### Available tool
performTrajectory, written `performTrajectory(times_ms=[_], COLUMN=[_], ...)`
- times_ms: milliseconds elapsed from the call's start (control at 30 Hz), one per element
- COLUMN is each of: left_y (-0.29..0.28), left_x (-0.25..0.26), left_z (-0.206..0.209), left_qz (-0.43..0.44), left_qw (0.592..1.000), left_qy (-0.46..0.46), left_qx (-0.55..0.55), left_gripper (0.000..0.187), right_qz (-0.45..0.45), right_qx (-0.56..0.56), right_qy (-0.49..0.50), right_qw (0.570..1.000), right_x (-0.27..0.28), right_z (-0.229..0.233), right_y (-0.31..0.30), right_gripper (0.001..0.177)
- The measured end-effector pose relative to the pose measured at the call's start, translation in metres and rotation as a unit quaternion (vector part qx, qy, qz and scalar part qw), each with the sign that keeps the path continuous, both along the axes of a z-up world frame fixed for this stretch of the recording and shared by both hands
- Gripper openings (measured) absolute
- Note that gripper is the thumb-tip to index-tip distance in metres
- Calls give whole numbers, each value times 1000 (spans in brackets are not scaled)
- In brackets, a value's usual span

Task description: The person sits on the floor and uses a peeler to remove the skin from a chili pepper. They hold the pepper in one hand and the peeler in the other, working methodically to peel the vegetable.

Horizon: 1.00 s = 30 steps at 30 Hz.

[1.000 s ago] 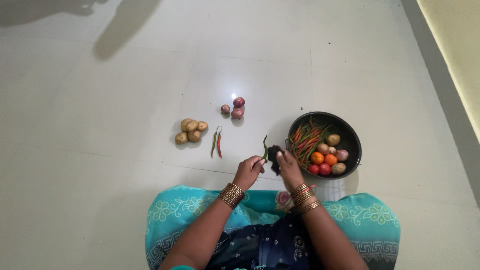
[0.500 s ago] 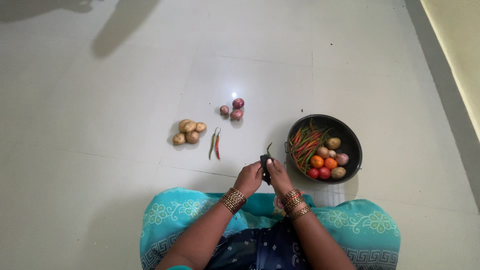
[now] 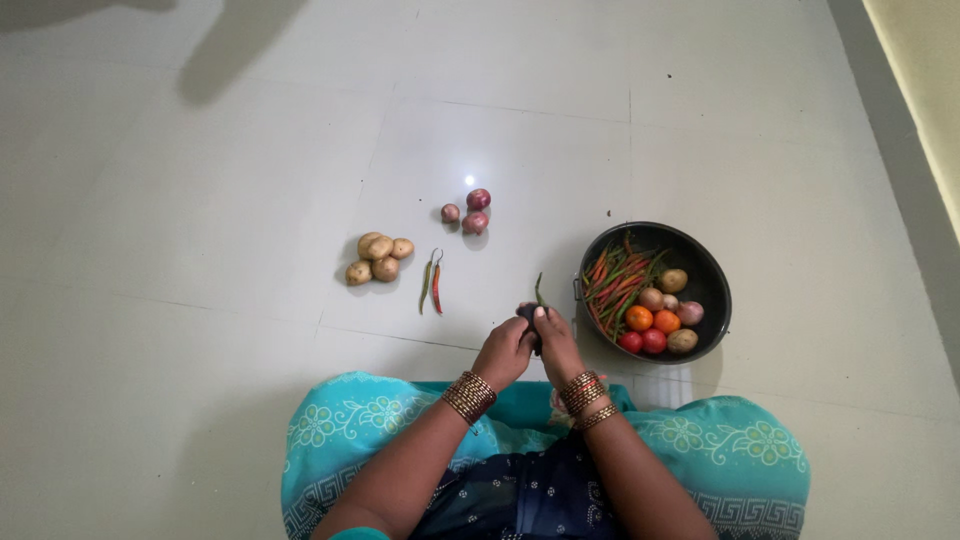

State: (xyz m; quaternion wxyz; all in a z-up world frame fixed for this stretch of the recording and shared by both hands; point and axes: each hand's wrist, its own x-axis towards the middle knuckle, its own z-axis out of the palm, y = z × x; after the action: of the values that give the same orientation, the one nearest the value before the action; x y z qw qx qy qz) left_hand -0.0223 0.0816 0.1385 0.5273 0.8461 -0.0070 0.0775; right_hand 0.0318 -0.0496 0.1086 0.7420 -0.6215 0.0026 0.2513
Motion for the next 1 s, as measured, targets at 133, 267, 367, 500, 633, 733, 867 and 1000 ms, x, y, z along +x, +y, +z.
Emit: performTrajectory(times_ms=[133, 267, 367, 500, 633, 733, 867, 1000], left_y=[-1, 1, 1, 1, 0, -1, 1, 5], left_x=[3, 5, 6, 11, 10, 8, 8, 9], left_z=[1, -11, -30, -48, -39, -23, -18, -33], left_qz=[18, 24, 33, 53, 22, -12, -28, -4], left_qw=[999, 999, 999, 998, 999, 999, 999, 995], left_qy=[31, 31, 10, 25, 31, 47, 31, 79], left_qx=[-29, -34, -2, 13, 23, 9, 31, 68], left_gripper=[13, 13, 13, 14, 14, 14, 15, 16], right_qz=[-23, -31, -16, 30, 1, -57, -67, -37], right_qx=[18, 62, 77, 55, 62, 150, 157, 118], right_qy=[-19, 9, 36, 4, 41, 107, 134, 87], right_qw=[999, 998, 996, 998, 997, 981, 976, 988], right_x=[9, 11, 7, 2, 11, 22, 25, 12], right_z=[-13, -12, -10, -12, -19, -24, -26, -26], right_y=[-1, -1, 5, 9, -1, -4, -6, 3], right_gripper=[44, 44, 44, 47, 46, 39, 40, 42])
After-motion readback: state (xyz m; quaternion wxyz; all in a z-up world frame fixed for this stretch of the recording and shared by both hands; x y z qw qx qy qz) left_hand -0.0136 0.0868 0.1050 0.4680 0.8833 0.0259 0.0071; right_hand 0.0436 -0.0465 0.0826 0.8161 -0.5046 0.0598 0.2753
